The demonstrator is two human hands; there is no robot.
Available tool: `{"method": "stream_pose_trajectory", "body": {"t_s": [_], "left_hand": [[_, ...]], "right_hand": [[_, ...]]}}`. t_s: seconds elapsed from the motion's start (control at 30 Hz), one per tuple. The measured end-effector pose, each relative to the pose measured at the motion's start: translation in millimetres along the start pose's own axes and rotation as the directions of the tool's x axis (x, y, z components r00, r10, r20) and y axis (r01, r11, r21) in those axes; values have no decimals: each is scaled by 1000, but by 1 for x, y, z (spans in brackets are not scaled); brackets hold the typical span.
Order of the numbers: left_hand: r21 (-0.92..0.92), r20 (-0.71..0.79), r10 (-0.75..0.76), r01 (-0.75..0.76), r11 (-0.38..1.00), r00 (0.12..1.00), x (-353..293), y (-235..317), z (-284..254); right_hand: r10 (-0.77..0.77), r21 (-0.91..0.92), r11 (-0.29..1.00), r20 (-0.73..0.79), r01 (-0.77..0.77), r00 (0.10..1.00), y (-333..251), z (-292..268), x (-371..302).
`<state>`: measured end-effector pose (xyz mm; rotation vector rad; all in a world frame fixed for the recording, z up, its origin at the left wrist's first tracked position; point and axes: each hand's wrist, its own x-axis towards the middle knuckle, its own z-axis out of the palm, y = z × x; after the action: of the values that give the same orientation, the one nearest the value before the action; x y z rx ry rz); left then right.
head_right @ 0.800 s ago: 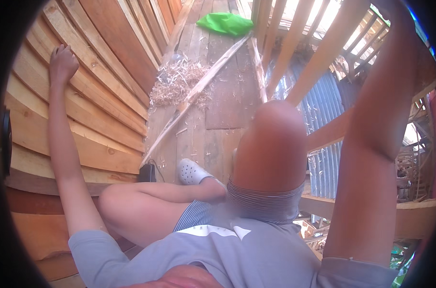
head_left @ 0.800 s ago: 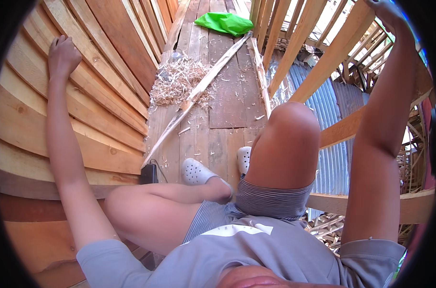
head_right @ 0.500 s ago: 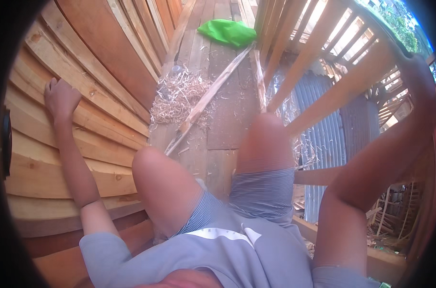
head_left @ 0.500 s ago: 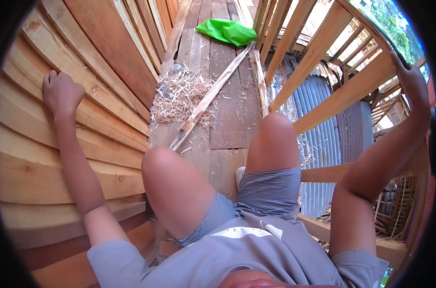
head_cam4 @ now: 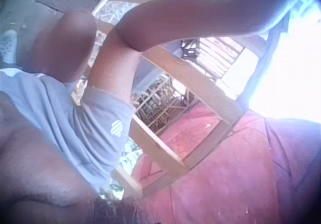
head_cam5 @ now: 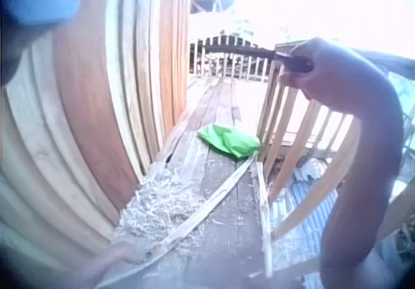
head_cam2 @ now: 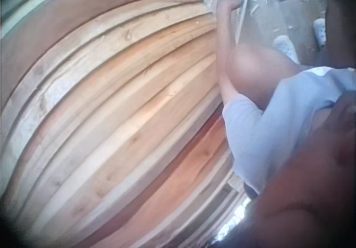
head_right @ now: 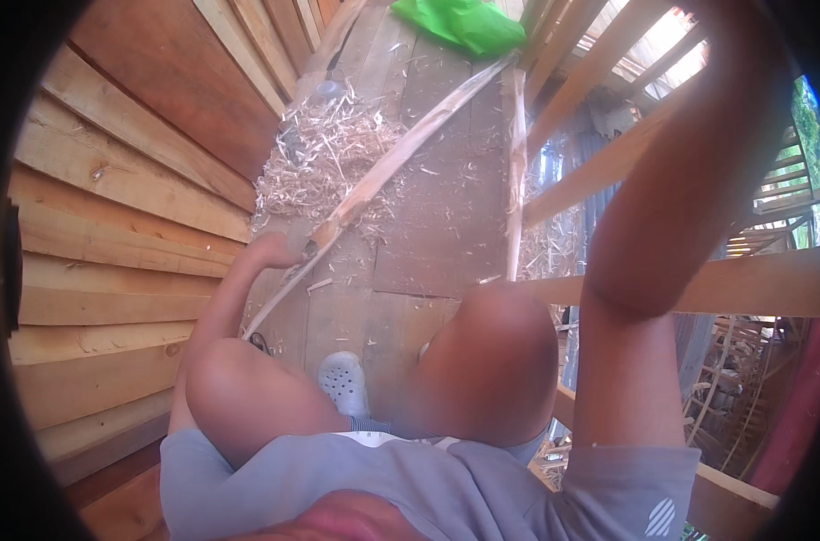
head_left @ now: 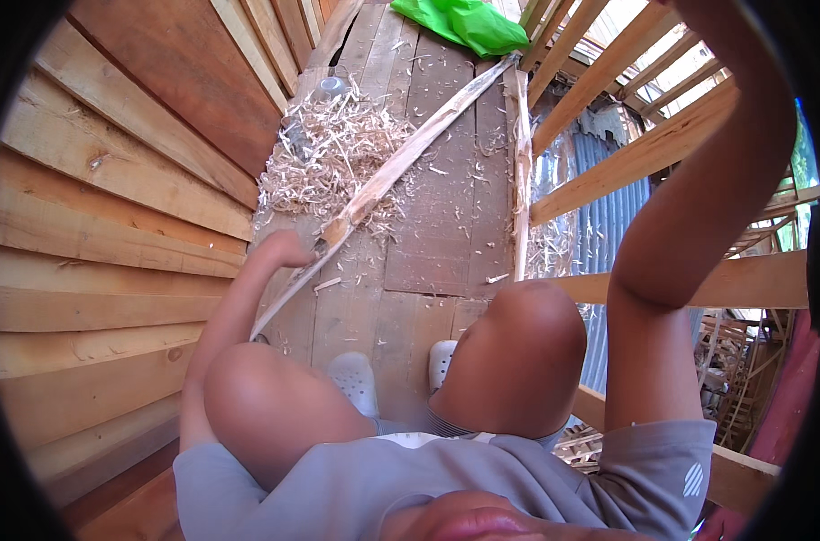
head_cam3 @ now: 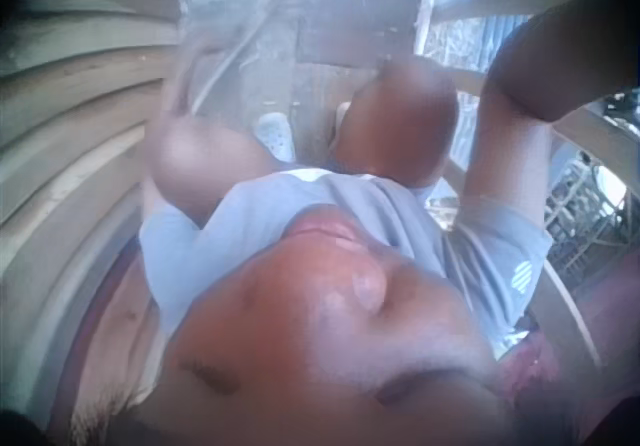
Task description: The person sits on a wooden floor and uses a knife to carve a long, curved piece of wood. They repeatedly scrape the surface to remove shavings, rotating the wood to work different sections.
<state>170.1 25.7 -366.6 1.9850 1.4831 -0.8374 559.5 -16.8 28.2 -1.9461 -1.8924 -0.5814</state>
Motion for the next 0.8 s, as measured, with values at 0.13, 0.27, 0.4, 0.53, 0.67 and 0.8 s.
{"method": "stream_pose_trajectory", "body": {"t_s": [0.13,0.27,0.4,0.53,0.67,0.8], "left_hand": [[30,-411,151,-152,988,899,13,-8,93],[-110,-548,189,-294,949,815,29,-22,114],[-231,-551,149,-322,918,821,20,-14,101],[-273,-687,162,-458,846,708,22,2,77],[-424,-498,156,-396,815,853,24,39,36],[-456,-341,180,-330,827,923,48,48,49]], "right_hand": [[-309,368,925,571,100,761,-26,199,-13],[-488,520,854,801,2,347,-35,318,-96],[-524,548,837,807,-15,272,-31,367,-148],[-463,542,825,812,-162,356,-30,379,-157],[-315,435,760,897,-484,312,-22,381,-167],[-279,442,681,894,-584,351,-18,384,-182]]}}
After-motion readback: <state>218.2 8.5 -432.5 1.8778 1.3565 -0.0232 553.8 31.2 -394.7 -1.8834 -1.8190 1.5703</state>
